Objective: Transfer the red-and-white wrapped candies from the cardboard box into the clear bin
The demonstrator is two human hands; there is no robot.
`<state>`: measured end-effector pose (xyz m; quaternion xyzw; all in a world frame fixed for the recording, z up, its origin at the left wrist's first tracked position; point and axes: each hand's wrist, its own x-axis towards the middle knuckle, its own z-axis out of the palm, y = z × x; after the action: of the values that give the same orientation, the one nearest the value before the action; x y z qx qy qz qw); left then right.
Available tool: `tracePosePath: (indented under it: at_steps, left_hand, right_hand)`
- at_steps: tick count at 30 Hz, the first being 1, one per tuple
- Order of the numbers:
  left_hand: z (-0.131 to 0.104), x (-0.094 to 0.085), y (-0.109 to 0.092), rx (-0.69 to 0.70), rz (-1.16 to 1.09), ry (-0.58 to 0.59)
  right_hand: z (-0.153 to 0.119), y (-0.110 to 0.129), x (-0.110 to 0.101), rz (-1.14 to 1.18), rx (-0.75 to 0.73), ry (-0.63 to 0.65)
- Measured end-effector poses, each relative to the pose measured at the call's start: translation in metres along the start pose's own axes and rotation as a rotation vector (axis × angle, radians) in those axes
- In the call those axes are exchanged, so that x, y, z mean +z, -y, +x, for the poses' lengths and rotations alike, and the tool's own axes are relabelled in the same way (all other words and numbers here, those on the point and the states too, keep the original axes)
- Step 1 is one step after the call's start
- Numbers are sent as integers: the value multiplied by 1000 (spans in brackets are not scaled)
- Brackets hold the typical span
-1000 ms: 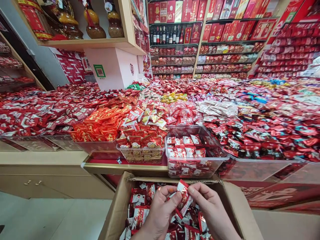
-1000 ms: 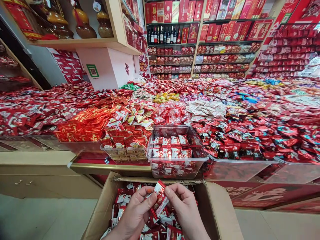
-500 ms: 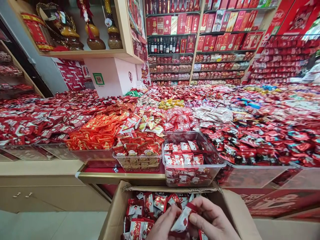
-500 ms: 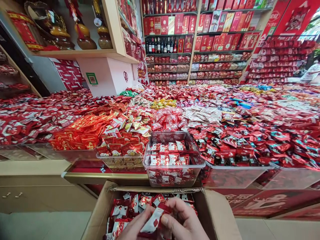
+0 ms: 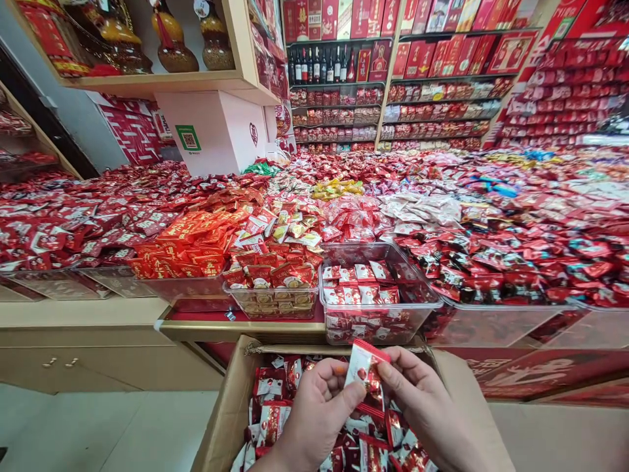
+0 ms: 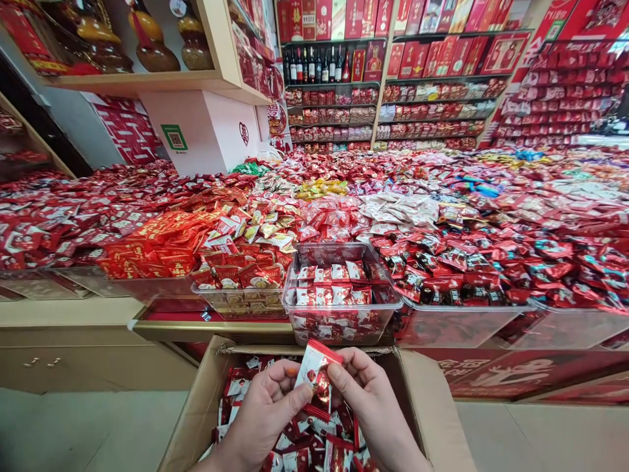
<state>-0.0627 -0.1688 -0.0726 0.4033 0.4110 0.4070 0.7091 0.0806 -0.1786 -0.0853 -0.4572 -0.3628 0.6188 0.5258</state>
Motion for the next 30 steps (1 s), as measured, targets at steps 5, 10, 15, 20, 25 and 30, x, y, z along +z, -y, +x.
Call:
tracePosePath:
  at_steps: [5,10,15,20,25,30]
  left_hand:
    - [2,-4,-10,90,195,76]
    - [4,-7,-30,224,603,82]
    - [4,-4,-31,309,519,42]
    - [10,-6,-40,286,251,-83]
    - [13,4,-45,431,401,-36]
    - [8,17,-34,325,386,46]
  right_hand:
    - [-8,5,4,-126,-50,141]
    - [-15,3,8,-473,-195,132]
    - [-21,-7,3,-416,-185,88]
    - [-27,-5,-9,-538,-240,-41]
    - [-26,2,-14,-400,-228,22]
    - [-26,-5,-9,-553,-385,73]
